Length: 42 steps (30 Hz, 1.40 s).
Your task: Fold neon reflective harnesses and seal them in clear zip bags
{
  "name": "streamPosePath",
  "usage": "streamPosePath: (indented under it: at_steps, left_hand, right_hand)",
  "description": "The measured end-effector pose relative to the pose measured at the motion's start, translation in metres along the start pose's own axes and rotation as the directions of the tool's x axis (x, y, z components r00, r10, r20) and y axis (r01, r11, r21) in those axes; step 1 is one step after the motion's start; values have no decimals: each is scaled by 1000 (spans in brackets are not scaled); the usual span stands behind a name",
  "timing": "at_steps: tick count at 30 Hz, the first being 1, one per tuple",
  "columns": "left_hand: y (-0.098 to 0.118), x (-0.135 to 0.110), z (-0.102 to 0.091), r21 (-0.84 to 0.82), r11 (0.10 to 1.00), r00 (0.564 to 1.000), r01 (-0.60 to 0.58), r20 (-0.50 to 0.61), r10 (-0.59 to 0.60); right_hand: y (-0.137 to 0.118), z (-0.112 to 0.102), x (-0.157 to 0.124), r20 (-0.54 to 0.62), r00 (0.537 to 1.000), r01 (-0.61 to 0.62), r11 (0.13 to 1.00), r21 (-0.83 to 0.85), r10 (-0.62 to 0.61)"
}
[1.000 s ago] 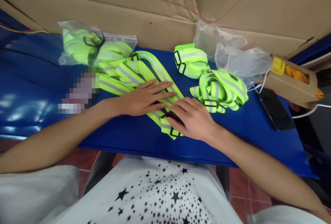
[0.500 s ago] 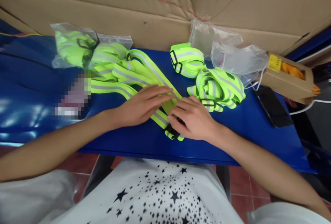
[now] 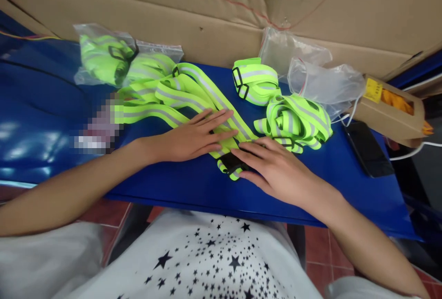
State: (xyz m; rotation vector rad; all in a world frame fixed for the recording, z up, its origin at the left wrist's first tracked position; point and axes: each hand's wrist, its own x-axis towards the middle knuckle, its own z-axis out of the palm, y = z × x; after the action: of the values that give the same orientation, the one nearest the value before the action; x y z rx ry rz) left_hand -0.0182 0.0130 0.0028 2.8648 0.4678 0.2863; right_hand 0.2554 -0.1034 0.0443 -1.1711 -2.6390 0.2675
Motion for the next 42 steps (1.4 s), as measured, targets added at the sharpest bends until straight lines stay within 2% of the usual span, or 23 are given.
streamPosePath:
  at_steps: [5,10,16,19,22,25,29,34,39,42]
  left_hand:
    - [29,1,-4,-139,984,989,-108,-114,93]
    - [52,-2,-9,-181,984,997,0,-75,-14]
    - [50,-3,-14,-275,958,996,82,60,-68]
    - [49,-3,-13,-273,957,995,95,59,-81]
    - [53,-3,-12,-272,957,995,102,38,-96]
    - [59,-3,-14,-266,959,995,98,-4,-103]
    - [67,-4,-14,-231,965,984,127,-90,-151]
    - [76,-7,-14,-160,970,960,183,-184,-212]
    - [80,-8,-8,-120,980,956,160,-228,-184]
    - [79,-7,-6,-118,983,964,142,-208,-164]
  right_hand:
    - [-8,12,7,-51,999,-17,1000,-7,16]
    - [-12,22,7,-50,998,37,997,73,-33]
    - [-6,6,1,35,998,44,999,22,-45]
    - [1,0,-2,64,998,12,1000,0,-12]
    - [2,5,0,89,996,-11,1000,-25,14]
    - [-5,15,5,49,997,-55,987,-152,63]
    - [-21,25,11,-82,993,-111,939,-325,89]
    - [-32,30,11,-208,970,-209,873,-441,127]
    - [-35,31,11,-210,969,-217,848,-484,129]
    - [-37,30,10,-167,978,-191,846,-498,123]
